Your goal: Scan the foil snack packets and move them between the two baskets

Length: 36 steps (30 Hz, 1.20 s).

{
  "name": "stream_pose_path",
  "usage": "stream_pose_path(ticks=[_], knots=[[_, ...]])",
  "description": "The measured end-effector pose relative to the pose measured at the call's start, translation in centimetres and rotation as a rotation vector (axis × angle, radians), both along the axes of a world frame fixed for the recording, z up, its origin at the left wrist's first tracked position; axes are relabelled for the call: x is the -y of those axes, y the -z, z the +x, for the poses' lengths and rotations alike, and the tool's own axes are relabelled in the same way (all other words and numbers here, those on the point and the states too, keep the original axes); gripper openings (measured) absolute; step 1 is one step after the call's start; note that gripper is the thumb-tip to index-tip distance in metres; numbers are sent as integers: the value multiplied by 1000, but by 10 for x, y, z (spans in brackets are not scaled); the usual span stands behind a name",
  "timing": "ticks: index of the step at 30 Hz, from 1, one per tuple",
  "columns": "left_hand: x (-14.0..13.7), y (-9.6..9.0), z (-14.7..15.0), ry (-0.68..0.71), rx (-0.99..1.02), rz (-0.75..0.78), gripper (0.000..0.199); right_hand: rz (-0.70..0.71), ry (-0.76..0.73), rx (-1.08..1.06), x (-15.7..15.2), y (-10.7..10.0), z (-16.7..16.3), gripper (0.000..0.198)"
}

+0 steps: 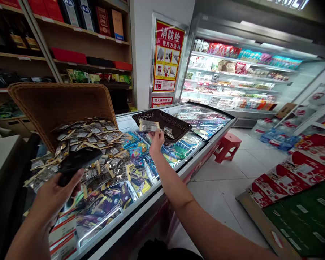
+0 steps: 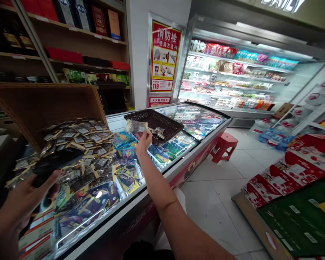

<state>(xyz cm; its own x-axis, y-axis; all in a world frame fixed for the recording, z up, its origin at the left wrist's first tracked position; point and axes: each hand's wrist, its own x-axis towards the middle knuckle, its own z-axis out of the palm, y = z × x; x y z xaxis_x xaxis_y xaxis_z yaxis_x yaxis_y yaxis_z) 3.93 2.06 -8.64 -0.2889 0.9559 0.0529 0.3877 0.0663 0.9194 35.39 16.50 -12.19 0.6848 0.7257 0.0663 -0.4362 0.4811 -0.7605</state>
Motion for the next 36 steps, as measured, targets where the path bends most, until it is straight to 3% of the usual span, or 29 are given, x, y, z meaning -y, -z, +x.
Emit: stream_pose_path(ticks=[3,5,9,12,14,17,23,28,31,36], knots=[[2,-9,-5,-75,170,6,72,17,-17,-60,-1,3,2,24],[3,-11,-7,-158,210,72,72,-54,-130,67,4,11,-11,29],[4,-9,-13,-268,252,177,75,-149,-386,769,29,24,-57,41],[6,-9,-16,-255,302,217,79,-158,-464,1286,50,22,-93,51],[8,-11,-15,-248,327,227,81,-209,-468,1501,61,17,-113,56],[10,-14,-13,-213,346,223,81,-310,-477,1639,71,10,-137,58],[7,-4,-12,-150,328,232,73,-340,-541,1476,76,11,-155,46],[6,-1,-15,-110,293,205,65,-242,-735,909,61,9,-136,45],[8,-4,-13,-75,222,165,61,-121,-647,589,44,1,-105,43],[14,-6,3,99,111,27,60,-85,-408,325,25,-3,-51,38]])
